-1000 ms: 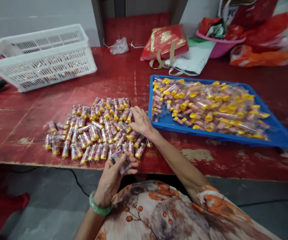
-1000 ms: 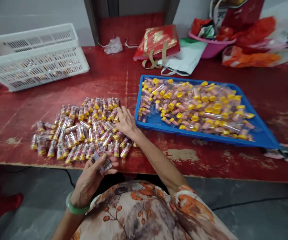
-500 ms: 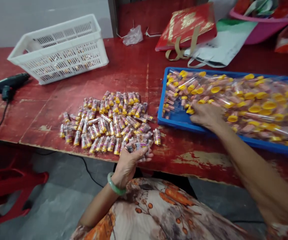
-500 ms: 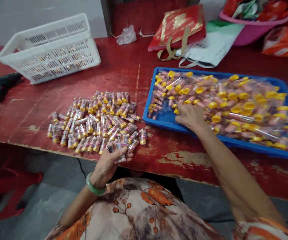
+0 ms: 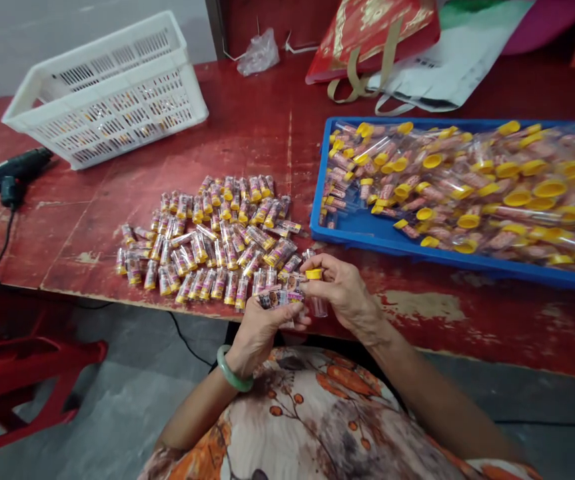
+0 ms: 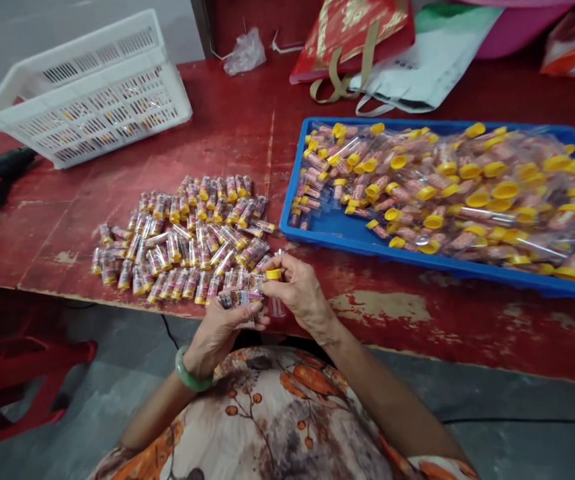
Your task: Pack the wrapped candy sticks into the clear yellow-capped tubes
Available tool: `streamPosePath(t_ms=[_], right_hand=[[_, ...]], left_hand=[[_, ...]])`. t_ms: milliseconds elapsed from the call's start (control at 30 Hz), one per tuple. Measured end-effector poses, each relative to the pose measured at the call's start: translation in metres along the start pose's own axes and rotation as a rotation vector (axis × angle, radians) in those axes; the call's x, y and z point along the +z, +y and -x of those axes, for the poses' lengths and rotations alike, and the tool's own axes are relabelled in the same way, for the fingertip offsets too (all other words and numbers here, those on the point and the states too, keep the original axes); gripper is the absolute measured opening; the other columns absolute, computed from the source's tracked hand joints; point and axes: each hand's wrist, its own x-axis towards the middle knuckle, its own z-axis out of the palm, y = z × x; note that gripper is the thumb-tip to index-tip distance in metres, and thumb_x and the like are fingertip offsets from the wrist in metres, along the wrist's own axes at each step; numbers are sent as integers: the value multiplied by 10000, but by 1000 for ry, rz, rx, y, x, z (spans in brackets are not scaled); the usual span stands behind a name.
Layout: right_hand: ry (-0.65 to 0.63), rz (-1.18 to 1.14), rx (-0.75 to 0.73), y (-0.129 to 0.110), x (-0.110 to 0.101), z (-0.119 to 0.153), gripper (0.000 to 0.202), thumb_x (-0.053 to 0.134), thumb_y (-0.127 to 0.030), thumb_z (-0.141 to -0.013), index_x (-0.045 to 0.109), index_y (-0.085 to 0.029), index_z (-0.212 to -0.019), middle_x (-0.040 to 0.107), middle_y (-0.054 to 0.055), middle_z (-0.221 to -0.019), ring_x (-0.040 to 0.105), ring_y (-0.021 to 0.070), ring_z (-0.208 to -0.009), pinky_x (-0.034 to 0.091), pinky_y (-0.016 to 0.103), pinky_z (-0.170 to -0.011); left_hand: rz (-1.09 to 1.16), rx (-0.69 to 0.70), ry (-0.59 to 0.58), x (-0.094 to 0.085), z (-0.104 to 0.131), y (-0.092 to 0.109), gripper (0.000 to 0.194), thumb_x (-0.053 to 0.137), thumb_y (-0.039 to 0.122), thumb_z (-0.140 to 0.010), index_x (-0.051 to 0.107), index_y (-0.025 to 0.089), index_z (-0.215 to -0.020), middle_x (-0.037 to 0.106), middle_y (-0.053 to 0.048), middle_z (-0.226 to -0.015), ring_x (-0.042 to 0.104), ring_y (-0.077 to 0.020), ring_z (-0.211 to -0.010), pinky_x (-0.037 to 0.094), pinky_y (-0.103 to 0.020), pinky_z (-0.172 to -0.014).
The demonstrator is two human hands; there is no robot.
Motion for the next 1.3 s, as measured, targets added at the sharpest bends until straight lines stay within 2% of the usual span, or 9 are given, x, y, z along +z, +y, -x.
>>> streamPosePath(t_ms=[133,267,400,533,700,800,900,1033,1300], right_hand=[[-52,14,26,-5,-2,-9,227,682,-226,-481,614,-169,-690,538,-46,-557,428,86,-517,334,223,-494],[-108,36,18,-3,1,-11,215,679,-204,-485,628,-163,-690,578,-32,-590,459,93,-533,344,227,-510],[-143,32,-25,1,3,-11,203,710,-205,-507,629,-165,-688,586,-31,-614,479,93,-551,363,223,-523],[-71,30,-41,-5,-5,-4,256,765,-281,-575,648,-167,-773,599,-18,-650,499,92,-562,385,216,-515],[-20,-118,41,-19,-26,11,343,748,-406,-678,634,-180,-909,633,23,-716,467,84,-474,302,192,-360],[-33,-180,44,-22,-32,22,355,763,-399,-681,637,-194,-942,650,40,-790,540,112,-541,411,207,-386],[-89,-205,24,-16,-30,35,355,780,-371,-677,645,-195,-955,650,43,-822,584,127,-585,507,245,-463],[-135,-205,-33,-2,-24,53,297,766,-317,-714,633,-202,-953,644,32,-842,602,123,-577,526,248,-480],[4,-149,-297,15,-8,64,218,700,-231,-792,585,-214,-976,614,29,-944,648,132,-676,566,272,-588]], left_hand=[[-21,-53,-29,-5,4,1,362,831,328,-648,696,87,-882,705,-82,-697,683,-185,-593,572,-270,-567],[29,-50,-41,-9,5,5,365,748,410,-738,693,101,-925,703,-88,-701,668,-181,-561,562,-267,-512],[42,-14,16,-14,3,5,318,789,352,-699,695,99,-868,693,-65,-711,644,-148,-550,564,-254,-517],[53,44,77,-15,3,4,334,841,292,-631,709,95,-867,698,-56,-768,641,-139,-613,565,-250,-546],[75,79,127,-14,5,3,327,869,259,-582,709,105,-821,694,-38,-745,631,-133,-617,558,-256,-559],[79,95,131,-13,5,3,316,870,251,-581,702,109,-808,692,-32,-728,623,-129,-593,547,-251,-537],[98,107,134,-11,4,3,348,856,241,-609,709,107,-894,726,-72,-846,667,-163,-694,566,-270,-617],[187,78,154,-9,1,2,334,832,254,-652,705,115,-928,733,-92,-942,685,-192,-774,583,-308,-673],[327,76,158,-2,2,0,297,848,225,-626,684,123,-851,697,-20,-800,637,-117,-623,556,-230,-575]])
